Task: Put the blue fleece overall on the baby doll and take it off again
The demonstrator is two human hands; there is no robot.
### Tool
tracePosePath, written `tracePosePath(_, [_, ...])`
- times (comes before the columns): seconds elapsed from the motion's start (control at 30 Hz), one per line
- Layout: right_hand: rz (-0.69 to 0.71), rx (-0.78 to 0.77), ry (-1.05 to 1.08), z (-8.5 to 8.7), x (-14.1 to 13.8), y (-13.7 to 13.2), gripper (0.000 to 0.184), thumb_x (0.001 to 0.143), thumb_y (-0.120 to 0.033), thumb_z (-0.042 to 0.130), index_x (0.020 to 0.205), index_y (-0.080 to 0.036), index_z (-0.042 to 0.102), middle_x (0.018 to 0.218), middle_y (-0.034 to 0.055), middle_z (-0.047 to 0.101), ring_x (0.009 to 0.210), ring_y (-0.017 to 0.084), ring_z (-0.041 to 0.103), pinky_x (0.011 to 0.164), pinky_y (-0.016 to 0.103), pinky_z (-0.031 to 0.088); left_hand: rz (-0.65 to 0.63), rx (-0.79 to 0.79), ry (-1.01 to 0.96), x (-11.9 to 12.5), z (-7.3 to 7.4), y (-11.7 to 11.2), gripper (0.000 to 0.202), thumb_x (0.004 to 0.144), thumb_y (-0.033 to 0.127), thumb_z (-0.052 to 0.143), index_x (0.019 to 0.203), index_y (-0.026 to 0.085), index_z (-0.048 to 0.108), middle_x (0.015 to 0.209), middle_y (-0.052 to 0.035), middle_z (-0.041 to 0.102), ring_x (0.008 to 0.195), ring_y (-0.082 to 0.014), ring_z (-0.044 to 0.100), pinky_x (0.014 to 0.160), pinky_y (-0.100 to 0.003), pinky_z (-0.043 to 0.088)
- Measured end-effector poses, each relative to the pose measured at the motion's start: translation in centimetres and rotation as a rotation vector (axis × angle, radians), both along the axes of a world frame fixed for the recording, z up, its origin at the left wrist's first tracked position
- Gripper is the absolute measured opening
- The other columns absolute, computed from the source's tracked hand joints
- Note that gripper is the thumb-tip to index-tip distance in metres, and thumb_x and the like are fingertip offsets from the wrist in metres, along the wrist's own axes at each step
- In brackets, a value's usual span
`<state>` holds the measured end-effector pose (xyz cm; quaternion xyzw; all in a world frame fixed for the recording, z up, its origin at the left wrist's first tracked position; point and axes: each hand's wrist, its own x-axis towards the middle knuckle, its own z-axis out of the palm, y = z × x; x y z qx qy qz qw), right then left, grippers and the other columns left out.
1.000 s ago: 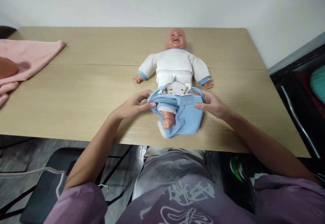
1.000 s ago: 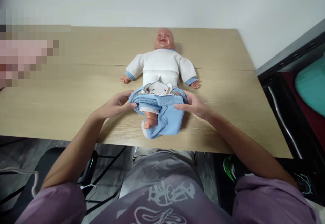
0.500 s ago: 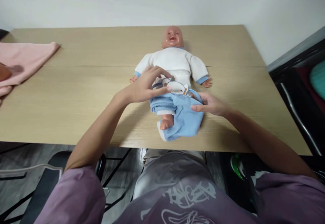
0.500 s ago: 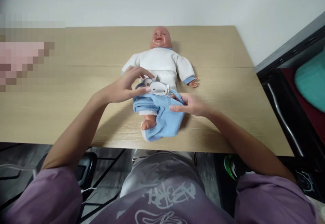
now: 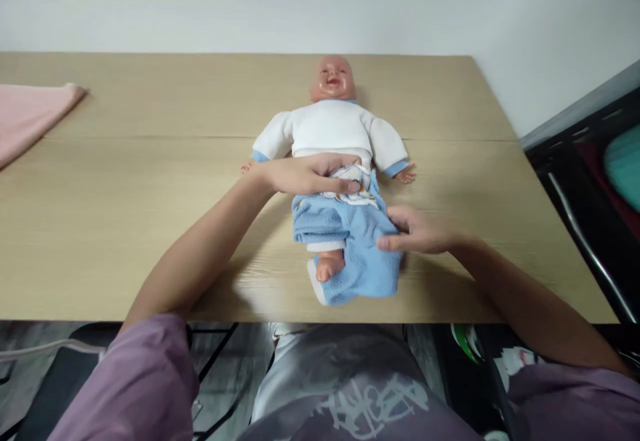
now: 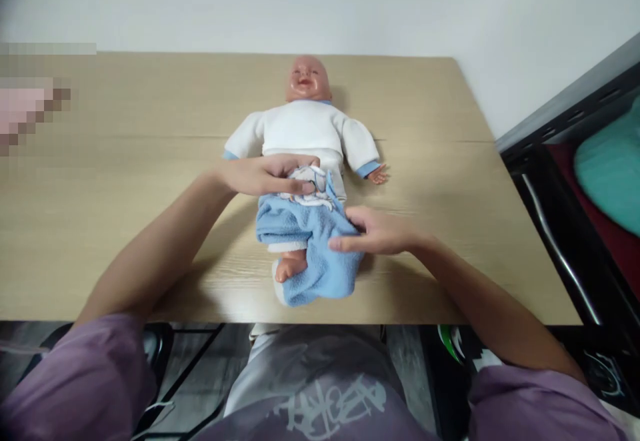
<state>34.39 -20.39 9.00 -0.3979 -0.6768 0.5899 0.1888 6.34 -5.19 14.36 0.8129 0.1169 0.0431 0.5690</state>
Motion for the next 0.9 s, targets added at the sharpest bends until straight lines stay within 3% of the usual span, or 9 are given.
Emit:
tracePosePath(0.07, [0.094,0.011,-0.136,1.1,0.0,-0.5,0.062,0.104,-0.079,0.092,0.089,-0.022,0.071,0.082,-0.0017,0.064,0.074,0.017,0.057,0.064,0.03,0.047,-0.007,-0.065,-0.022,0.0,-0.6,-0.2,0.045,0.111,0.066,0.087,0.112,0.024,0.071,0.099,-0.0034,0.076,0.094,-0.0213,0.075,0.09,-0.03,0.061])
tracePosePath(0.13, [0.094,0.09,-0.135,2.1,0.1,-1.0,0.056,0.111,-0.072,0.088,0.088,-0.023,0.071,0.085,-0.0003,0.068,0.077,0.019,0.061,0.069,0.032,0.051,-0.032,-0.12,-0.03,-0.1,-0.8,-0.4,0.047,0.108,0.065,0.092,0.117,0.023,0.073,0.103,-0.0041,0.079,0.095,-0.0209,0.075,0.09,-0.029,0.061])
tracePosePath(0.23, [-0.011,0.199,0.032,2.4,0.4,-1.4,0.043,0.117,-0.066,0.082,0.114,-0.023,0.078,0.111,0.0048,0.08,0.1,0.025,0.073,0.092,0.037,0.066,-0.092,-0.153,-0.028,-0.3,-0.8,-0.8,0.055,0.096,0.065,0.104,0.121,0.023,0.08,0.109,-0.0048,0.082,0.097,-0.0223,0.077,0.085,-0.029,0.061])
tracePosePath(0.3, [-0.123,0.188,0.093,2.0,0.7,-1.6,0.046,0.118,-0.071,0.08,0.129,-0.026,0.079,0.117,0.0051,0.08,0.104,0.026,0.074,0.094,0.038,0.068,-0.139,-0.141,-0.011,-0.3,-0.9,-1.1,0.057,0.089,0.066,0.109,0.11,0.022,0.081,0.101,-0.003,0.081,0.09,-0.0219,0.075,0.078,-0.028,0.059])
tracePosePath(0.43, [-0.292,0.108,0.105,0.9,0.6,-1.8,0.051,0.118,-0.078,0.077,0.134,-0.03,0.08,0.108,0.0029,0.076,0.094,0.025,0.072,0.087,0.037,0.07,-0.167,-0.091,-0.044,0.3,-1.0,-1.7,0.051,0.097,0.064,0.104,0.095,0.021,0.077,0.087,-0.0007,0.075,0.08,-0.0189,0.07,0.075,-0.028,0.057])
tracePosePath(0.6, [-0.401,0.102,0.107,1.0,-0.6,-1.8,0.052,0.119,-0.075,0.078,0.14,-0.028,0.083,0.122,0.007,0.083,0.103,0.028,0.077,0.092,0.041,0.071,-0.104,-0.05,-0.07,0.4,-1.0,-2.0,0.045,0.106,0.064,0.095,0.115,0.022,0.081,0.104,-0.0042,0.083,0.098,-0.0243,0.078,0.089,-0.031,0.064])
tracePosePath(0.77, [-0.279,0.048,-0.01,1.1,0.7,-1.3,0.049,0.117,-0.072,0.081,0.123,-0.024,0.088,0.108,0.0065,0.085,0.091,0.027,0.075,0.076,0.036,0.066,-0.059,0.01,-0.031,0.6,-1.1,-2.8,0.036,0.115,0.056,0.082,0.125,0.021,0.079,0.118,-0.0085,0.086,0.109,-0.0273,0.08,0.097,-0.036,0.066])
tracePosePath(0.9, [-0.052,-0.042,-0.1,1.5,2.3,-1.0,0.039,0.108,-0.065,0.093,0.105,-0.026,0.09,0.092,0.0027,0.082,0.078,0.025,0.07,0.064,0.036,0.06,-0.079,0.01,-0.038,1.3,-1.3,-3.6,0.043,0.107,0.061,0.091,0.108,0.021,0.075,0.102,-0.0047,0.08,0.091,-0.0236,0.074,0.083,-0.033,0.06])
